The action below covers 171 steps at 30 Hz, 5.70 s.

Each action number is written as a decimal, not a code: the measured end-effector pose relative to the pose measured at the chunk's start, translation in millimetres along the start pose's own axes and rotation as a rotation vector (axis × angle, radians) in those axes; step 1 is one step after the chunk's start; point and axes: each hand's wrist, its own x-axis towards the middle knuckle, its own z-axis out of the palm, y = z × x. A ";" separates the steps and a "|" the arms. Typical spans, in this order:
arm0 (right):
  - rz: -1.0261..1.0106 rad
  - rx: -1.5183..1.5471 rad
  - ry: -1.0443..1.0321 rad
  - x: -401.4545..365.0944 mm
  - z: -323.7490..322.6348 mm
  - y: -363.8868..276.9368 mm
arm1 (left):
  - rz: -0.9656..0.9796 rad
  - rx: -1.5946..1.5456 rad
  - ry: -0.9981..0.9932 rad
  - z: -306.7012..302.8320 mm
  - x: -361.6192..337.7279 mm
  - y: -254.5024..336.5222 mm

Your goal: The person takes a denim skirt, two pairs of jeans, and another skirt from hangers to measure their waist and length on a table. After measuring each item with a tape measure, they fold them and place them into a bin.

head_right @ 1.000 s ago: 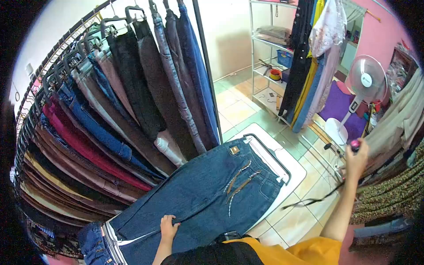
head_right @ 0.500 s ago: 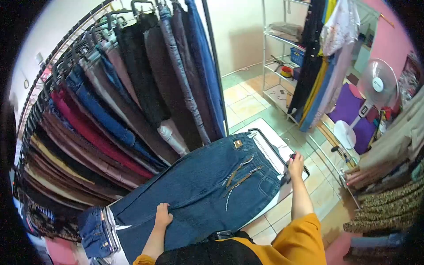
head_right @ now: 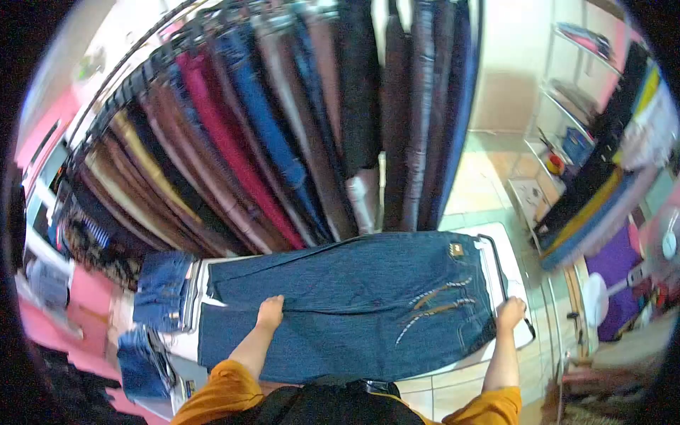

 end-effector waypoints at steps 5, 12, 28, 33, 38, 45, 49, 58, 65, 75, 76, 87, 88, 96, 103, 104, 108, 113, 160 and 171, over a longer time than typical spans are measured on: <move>-0.031 0.497 -0.041 25.4 24.3 35.4 | -0.072 0.014 -0.029 -1.8 -6.8 7.9; -0.117 0.828 -0.058 20.2 -64.4 -0.8 | -0.037 -0.352 0.236 -55.5 -52.0 12.8; -0.430 1.422 -0.144 -93.2 -209.1 -195.2 | -0.294 -0.924 0.731 -173.8 -327.7 -79.6; -0.331 1.655 -0.493 -181.5 -222.1 -282.7 | -0.443 -0.739 0.789 -183.7 -455.5 -122.5; -0.242 1.618 -0.800 -268.2 -230.1 -359.2 | -0.612 -0.629 0.708 -215.2 -556.3 -126.5; -0.275 1.502 -1.147 -355.0 -218.1 -442.1 | -0.967 -0.109 0.692 -215.4 -629.9 -164.2; -0.283 1.420 -1.308 -387.0 -212.3 -483.9 | -1.347 -0.088 0.549 -218.6 -647.0 -215.8; -0.092 1.458 -1.642 -456.2 -211.3 -618.1 | -0.991 0.496 0.779 -322.5 -586.7 -501.6; 0.173 1.690 -1.650 -507.0 -192.4 -746.6 | -0.537 0.207 1.295 -420.0 -379.1 -625.1; -0.131 1.173 -1.332 -524.1 -64.1 -741.7 | -0.866 -0.579 0.487 -114.8 -429.6 -540.3; -0.105 1.183 -1.392 -518.6 -75.7 -724.9 | -1.050 -0.636 0.246 -97.3 -445.6 -525.2; -0.682 1.011 -0.983 -533.1 -12.2 -655.3 | -1.080 -0.914 0.402 39.8 -447.4 -471.4; -0.613 1.017 -0.994 -534.9 -22.6 -658.1 | -1.040 -0.831 0.489 37.2 -448.3 -472.2; -0.809 1.029 -1.075 -597.9 -107.2 -649.0 | -0.969 -1.179 0.754 -37.1 -529.9 -538.8; -1.586 0.999 -1.686 -725.4 -311.7 -698.0 | -0.821 -1.638 0.987 -210.0 -507.6 -526.0; -1.720 1.036 -1.619 -748.7 -330.6 -701.6 | -0.789 -1.642 1.025 -224.6 -497.4 -514.8; -1.669 1.170 -1.337 -801.3 -378.4 -716.5 | -0.651 -1.601 1.100 -229.7 -492.0 -509.9; -1.398 1.275 -1.583 -788.6 -422.4 -736.3 | -0.623 -1.192 1.153 -188.2 -555.9 -514.2; -1.145 1.735 -1.531 -683.8 -449.6 -667.6 | -0.482 -1.710 1.706 -277.7 -555.4 -699.4; -0.629 1.790 -1.375 -634.7 -411.5 -623.3 | -0.253 -0.662 1.904 -325.5 -567.8 -504.3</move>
